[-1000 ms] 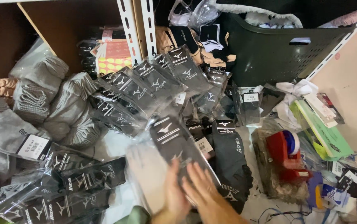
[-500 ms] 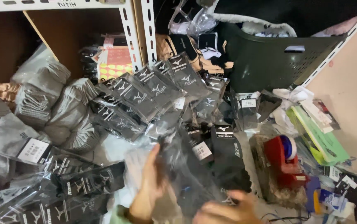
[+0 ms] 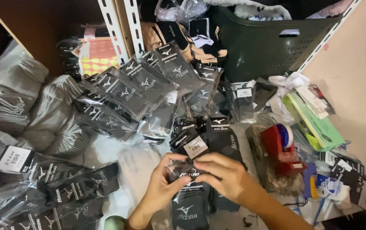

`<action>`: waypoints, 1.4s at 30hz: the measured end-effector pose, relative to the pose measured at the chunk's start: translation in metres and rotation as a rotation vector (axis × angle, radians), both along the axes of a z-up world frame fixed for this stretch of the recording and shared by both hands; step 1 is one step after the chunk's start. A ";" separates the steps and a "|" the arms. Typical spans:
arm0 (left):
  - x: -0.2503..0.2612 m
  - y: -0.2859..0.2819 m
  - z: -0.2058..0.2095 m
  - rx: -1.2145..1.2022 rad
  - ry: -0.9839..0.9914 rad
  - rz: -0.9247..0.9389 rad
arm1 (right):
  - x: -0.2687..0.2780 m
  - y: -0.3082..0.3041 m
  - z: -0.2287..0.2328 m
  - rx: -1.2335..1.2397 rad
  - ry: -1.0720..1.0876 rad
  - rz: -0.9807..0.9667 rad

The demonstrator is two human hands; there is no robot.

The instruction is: Packing pairs of socks into individual plastic bags

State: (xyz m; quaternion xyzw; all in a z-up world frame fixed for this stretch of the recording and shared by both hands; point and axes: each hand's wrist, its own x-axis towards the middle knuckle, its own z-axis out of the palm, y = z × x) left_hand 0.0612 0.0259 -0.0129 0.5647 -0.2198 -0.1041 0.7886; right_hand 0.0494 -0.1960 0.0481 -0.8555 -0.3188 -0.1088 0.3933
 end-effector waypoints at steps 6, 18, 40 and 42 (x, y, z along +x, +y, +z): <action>-0.018 -0.017 -0.001 0.259 -0.206 0.170 | -0.006 -0.002 0.020 0.125 0.139 -0.092; -0.022 -0.033 -0.031 0.005 0.289 0.063 | -0.025 -0.039 0.045 -0.178 -0.044 -0.536; -0.023 -0.048 -0.013 0.223 -0.023 0.140 | -0.031 -0.086 -0.028 0.456 0.037 -0.177; -0.021 -0.043 -0.018 0.251 0.030 0.179 | -0.025 -0.115 -0.036 0.389 -0.076 -0.315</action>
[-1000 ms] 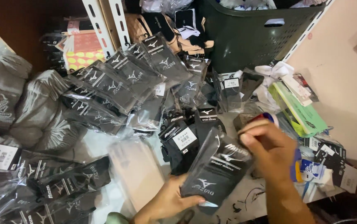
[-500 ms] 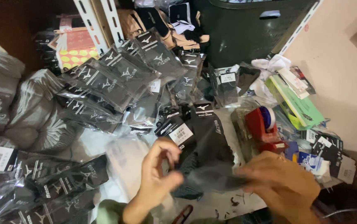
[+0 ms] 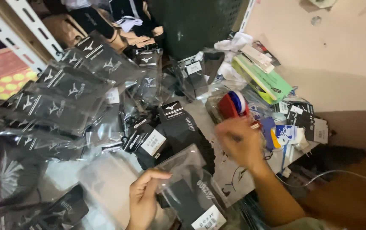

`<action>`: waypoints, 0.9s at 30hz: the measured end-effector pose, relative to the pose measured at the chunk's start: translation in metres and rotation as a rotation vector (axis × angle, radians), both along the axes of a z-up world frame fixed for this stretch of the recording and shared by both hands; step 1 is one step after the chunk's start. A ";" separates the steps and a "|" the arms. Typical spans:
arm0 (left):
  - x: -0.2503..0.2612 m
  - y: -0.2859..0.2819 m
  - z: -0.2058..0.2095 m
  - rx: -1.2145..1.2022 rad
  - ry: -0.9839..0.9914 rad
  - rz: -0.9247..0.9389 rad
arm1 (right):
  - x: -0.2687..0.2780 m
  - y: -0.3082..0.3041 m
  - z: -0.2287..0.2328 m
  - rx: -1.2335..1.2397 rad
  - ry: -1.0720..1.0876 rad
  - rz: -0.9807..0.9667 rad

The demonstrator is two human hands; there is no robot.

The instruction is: Packing pairs of socks into individual plastic bags

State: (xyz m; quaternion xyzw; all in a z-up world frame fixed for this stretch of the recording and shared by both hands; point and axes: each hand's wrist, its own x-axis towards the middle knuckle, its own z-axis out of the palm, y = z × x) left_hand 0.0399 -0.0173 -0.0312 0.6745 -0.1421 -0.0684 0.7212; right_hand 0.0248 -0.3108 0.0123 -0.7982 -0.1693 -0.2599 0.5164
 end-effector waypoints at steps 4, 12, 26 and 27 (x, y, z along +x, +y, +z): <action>-0.001 0.010 0.005 0.070 0.108 -0.029 | 0.004 -0.075 -0.025 -0.301 0.522 -0.834; -0.002 0.002 0.011 0.085 0.049 -0.117 | 0.004 -0.142 -0.081 -0.304 0.575 -0.616; -0.007 0.006 0.015 0.055 -0.008 -0.093 | 0.034 -0.126 -0.081 -0.747 0.507 -0.981; -0.007 0.007 0.013 0.056 -0.005 -0.091 | 0.033 -0.120 -0.078 -0.748 0.509 -0.978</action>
